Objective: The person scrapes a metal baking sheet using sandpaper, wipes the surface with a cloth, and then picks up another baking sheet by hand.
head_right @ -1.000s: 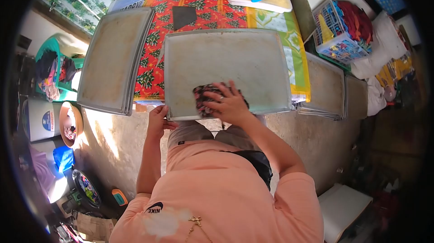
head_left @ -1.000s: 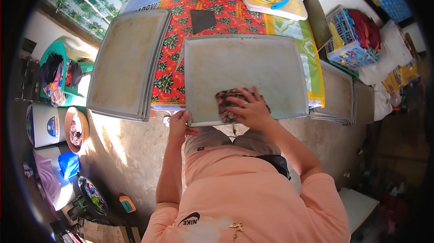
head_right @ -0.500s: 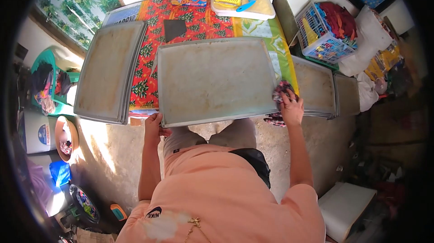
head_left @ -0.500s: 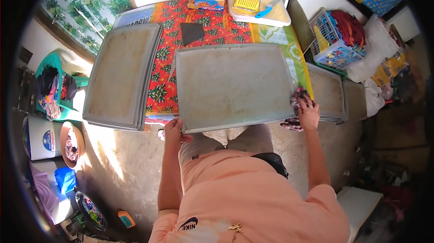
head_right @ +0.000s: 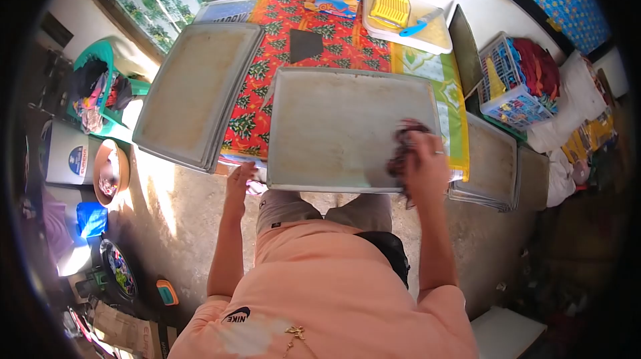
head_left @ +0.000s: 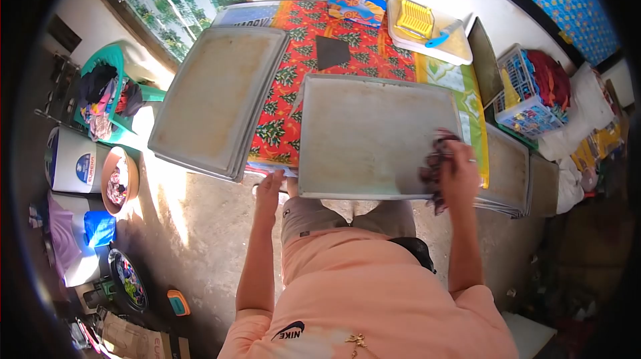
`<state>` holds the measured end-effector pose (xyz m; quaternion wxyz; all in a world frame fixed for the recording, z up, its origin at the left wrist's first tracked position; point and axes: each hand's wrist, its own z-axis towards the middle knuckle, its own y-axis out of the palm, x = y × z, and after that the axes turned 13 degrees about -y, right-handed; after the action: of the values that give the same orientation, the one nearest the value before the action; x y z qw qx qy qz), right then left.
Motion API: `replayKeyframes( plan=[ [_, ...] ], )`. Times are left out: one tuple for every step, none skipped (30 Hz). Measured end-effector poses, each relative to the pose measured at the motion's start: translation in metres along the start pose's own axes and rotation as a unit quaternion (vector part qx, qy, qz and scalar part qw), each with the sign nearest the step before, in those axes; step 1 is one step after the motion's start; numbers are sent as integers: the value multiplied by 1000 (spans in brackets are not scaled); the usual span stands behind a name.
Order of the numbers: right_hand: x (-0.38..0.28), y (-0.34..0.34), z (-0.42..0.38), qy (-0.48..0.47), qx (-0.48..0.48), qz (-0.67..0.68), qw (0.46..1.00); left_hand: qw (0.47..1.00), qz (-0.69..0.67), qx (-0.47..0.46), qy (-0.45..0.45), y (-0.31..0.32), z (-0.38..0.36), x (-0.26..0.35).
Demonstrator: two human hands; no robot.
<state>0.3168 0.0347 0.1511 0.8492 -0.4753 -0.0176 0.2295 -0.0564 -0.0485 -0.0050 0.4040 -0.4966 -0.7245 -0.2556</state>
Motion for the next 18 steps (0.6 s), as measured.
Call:
replayKeyframes(
  plan=[
    [-18, 16, 4, -46, -18, 38, 998, 999, 0, -37, 0, -3, 5, -11],
    [-41, 32, 6, -98, -49, 56, 992, 998, 16, -45, -43, 4, -5, 0],
    [-64, 49, 6, -148, -78, 71, 983, 997, 12, -54, -52, 10, -8, 5],
    [-84, 68, 1, -191, -96, 93, 972, 997, 1, -61, -51, 12, -3, 1],
    [-103, 90, -7, -233, -115, 112, 959, 996, -8, -69, -50, 15, 4, -6],
    [-119, 113, -16, -272, -97, 141, 947, 997, -24, -59, -50, 21, 6, -6],
    [-131, 134, -19, -312, -79, 166, 932, 998, 20, -4, -60, 28, 4, 0],
    [-138, 147, -16, -311, -84, 166, 932, 997, 54, 42, -24, 37, 12, -4],
    [-143, 157, -10, -309, -89, 166, 932, 992, 87, 88, 12, 45, 22, -12],
    [-146, 167, -2, -309, -96, 166, 932, 992, 84, 73, 62, 50, 24, -15],
    [-148, 179, 7, -296, -100, 165, 935, 986, 138, 72, 62, 50, 28, -18],
    [-148, 192, 19, -283, -106, 165, 939, 977, 192, 70, 59, 50, 30, -22],
    [-147, 204, 30, -268, -112, 166, 942, 965, 246, 69, 56, 50, 29, -22],
    [-147, 217, 41, -265, -103, 156, 946, 966, 246, 66, 42, 50, 27, -21],
    [-145, 229, 53, -261, -93, 145, 950, 967, 246, 63, 28, 52, 20, -15],
    [-142, 240, 64, -258, -84, 135, 953, 967, 246, 61, 14, 54, 17, -12],
    [-139, 250, 75, -244, -73, 127, 959, 961, 258, 84, 44, 54, 17, -14],
    [-134, 260, 86, -229, -61, 119, 964, 954, 269, 107, 74, 54, 17, -18]
  ],
)
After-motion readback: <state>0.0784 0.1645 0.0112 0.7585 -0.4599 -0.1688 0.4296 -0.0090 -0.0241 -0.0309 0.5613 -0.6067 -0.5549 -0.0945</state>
